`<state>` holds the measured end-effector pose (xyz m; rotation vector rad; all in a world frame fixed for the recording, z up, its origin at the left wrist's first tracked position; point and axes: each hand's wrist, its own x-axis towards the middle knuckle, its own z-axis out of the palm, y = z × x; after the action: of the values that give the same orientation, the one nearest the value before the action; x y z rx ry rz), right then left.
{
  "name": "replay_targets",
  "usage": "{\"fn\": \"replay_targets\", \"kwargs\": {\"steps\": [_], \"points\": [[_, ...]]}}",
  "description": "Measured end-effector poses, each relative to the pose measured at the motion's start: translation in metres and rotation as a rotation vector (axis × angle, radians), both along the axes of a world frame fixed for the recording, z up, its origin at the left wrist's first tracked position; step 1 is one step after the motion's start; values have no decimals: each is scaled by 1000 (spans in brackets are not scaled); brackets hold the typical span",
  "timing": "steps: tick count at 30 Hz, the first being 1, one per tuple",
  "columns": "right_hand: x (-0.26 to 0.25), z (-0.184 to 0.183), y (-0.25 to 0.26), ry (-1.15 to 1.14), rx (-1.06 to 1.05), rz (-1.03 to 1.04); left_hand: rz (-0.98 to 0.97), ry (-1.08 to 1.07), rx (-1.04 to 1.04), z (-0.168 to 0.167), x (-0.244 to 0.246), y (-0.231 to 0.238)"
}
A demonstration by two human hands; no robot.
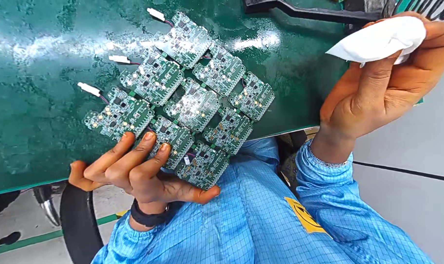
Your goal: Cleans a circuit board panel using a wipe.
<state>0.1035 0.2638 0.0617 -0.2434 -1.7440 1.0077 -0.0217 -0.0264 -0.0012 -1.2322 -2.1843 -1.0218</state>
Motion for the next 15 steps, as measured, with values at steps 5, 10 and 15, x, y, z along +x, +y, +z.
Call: {"fn": "replay_targets", "kwargs": {"steps": [5,10,15], "points": [[0,-1,-1,41,6,-26,19,24,-12,0,1,0],[1,-2,1,-49,73,43,30,-25,-51,10,22,22],[3,4,-13,-312,180,88,-84,-99,-161,27,41,37]]}}
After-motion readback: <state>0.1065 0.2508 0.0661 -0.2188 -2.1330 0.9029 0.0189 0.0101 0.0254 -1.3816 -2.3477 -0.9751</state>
